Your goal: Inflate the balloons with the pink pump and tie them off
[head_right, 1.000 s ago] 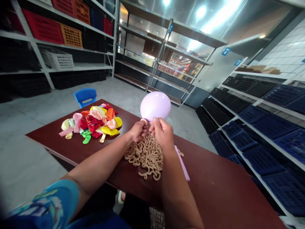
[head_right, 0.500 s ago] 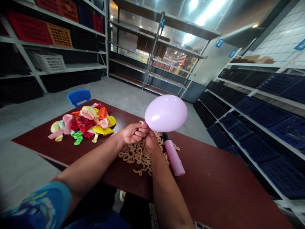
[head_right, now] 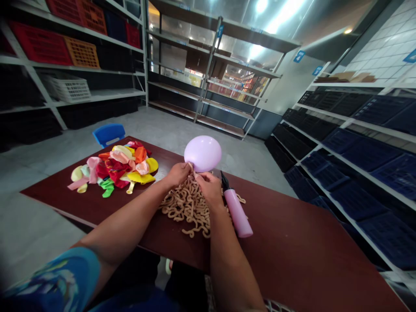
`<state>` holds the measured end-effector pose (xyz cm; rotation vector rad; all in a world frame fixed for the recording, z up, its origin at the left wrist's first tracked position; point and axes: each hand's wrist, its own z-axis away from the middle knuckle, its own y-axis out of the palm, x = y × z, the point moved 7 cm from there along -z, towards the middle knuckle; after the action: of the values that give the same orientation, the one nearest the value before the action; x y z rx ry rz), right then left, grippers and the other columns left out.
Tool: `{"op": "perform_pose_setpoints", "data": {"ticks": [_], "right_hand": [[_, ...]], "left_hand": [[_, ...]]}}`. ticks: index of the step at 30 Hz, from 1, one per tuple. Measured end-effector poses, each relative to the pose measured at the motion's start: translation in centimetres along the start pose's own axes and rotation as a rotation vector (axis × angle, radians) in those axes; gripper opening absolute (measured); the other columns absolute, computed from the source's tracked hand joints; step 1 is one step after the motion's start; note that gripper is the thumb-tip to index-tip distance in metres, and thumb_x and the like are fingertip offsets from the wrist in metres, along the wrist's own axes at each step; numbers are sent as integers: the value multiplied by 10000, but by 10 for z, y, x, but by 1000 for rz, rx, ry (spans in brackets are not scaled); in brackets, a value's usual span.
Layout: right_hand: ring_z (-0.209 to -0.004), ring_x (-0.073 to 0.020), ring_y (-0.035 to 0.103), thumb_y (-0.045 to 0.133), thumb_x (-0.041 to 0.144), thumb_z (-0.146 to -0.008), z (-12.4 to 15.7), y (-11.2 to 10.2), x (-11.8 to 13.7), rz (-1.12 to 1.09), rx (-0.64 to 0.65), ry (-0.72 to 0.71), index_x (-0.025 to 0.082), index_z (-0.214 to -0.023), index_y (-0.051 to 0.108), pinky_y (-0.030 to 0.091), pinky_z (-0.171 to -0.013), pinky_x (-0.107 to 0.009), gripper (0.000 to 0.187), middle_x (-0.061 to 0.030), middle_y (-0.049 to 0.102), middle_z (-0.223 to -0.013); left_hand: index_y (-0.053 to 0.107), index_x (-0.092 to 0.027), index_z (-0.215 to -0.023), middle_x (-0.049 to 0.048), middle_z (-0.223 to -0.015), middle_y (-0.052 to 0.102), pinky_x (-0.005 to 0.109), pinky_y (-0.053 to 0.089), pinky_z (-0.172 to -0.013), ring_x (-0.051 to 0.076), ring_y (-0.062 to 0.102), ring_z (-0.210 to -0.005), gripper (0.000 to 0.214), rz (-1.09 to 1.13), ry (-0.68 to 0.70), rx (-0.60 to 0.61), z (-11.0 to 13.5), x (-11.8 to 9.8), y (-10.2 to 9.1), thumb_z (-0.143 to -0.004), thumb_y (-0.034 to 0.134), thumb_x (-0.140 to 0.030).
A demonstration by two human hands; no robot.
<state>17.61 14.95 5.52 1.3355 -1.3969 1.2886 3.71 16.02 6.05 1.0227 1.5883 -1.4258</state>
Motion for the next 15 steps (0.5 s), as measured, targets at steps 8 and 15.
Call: {"op": "perform_pose_setpoints", "data": {"ticks": [8, 15], "right_hand": [[-497, -82, 425, 576, 396, -711, 10, 5, 23, 138, 161, -124, 180, -718, 614, 362, -508, -226, 219, 38, 518, -545], [-881, -180, 543, 487, 314, -807, 19, 6, 56, 444, 65, -572, 225, -824, 634, 436, -822, -331, 173, -52, 598, -898]], "left_hand": [[568, -149, -682, 44, -672, 587, 224, 369, -626, 124, 511, -640, 368, -275, 137, -77, -2, -1, 3, -888, 288, -272], [585, -157, -728, 25, -704, 590, 226, 372, -628, 122, 497, -652, 324, -208, 221, -55, 6, -11, 12, -875, 330, -292]]}}
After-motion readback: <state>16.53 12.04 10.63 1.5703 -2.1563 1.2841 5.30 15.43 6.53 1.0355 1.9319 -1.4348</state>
